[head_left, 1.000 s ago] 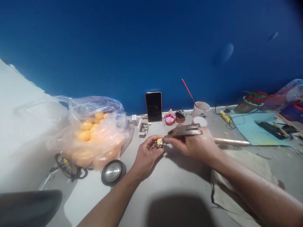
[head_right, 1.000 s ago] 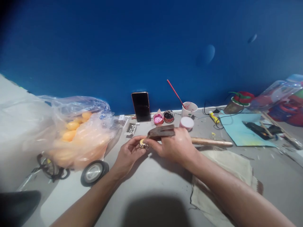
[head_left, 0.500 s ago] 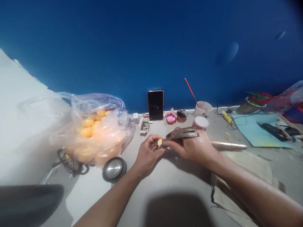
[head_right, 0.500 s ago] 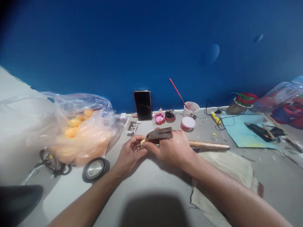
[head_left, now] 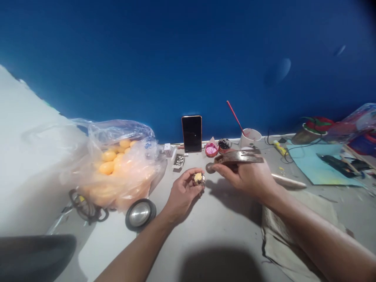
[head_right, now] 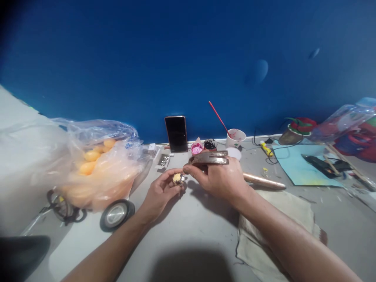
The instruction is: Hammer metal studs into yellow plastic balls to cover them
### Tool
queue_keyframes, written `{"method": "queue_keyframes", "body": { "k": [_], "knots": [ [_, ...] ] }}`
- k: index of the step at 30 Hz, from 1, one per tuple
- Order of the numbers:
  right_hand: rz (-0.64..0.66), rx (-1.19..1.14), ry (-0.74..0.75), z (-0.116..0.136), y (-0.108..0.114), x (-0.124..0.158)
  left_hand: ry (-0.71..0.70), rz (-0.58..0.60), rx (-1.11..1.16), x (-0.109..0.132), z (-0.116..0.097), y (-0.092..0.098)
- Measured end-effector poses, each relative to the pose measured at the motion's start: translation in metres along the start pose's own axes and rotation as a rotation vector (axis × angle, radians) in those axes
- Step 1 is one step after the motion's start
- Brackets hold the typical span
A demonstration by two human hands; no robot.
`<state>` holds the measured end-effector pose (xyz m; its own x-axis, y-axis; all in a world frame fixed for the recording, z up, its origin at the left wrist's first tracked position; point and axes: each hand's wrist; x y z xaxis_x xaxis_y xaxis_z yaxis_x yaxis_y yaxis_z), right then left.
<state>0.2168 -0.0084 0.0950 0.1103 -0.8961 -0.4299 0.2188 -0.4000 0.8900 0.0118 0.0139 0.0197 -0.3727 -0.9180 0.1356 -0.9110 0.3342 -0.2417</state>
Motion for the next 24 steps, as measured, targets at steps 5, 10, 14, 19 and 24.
{"method": "queue_keyframes", "body": {
  "k": [5, 10, 14, 19, 24],
  "knots": [
    [-0.038, 0.023, 0.042, 0.002, -0.004, 0.003, 0.007, -0.029, 0.034, 0.0, -0.003, -0.001],
    [0.03, -0.009, 0.145, 0.009, -0.012, 0.009, 0.035, -0.018, 0.055, -0.001, -0.003, -0.003],
    [-0.041, -0.014, 0.12, 0.005, -0.01, 0.006, 0.023, 0.004, 0.017, 0.0, -0.004, -0.002],
    [-0.001, 0.023, 0.136, 0.005, -0.012, 0.006, 0.021, 0.017, 0.058, 0.0, -0.001, -0.002],
    [-0.065, 0.021, 0.113, 0.004, -0.011, 0.007, 0.014, -0.061, 0.021, -0.001, 0.002, -0.004]
  ]
}}
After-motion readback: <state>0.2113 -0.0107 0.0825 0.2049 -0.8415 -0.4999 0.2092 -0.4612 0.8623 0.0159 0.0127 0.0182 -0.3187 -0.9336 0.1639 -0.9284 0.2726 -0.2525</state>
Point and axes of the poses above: each hand's wrist, its own x-axis away from the middle knuckle, its own y-axis out of the back of the hand, z = x × y, and after that the axes turned 2 degrees about x, right-handed
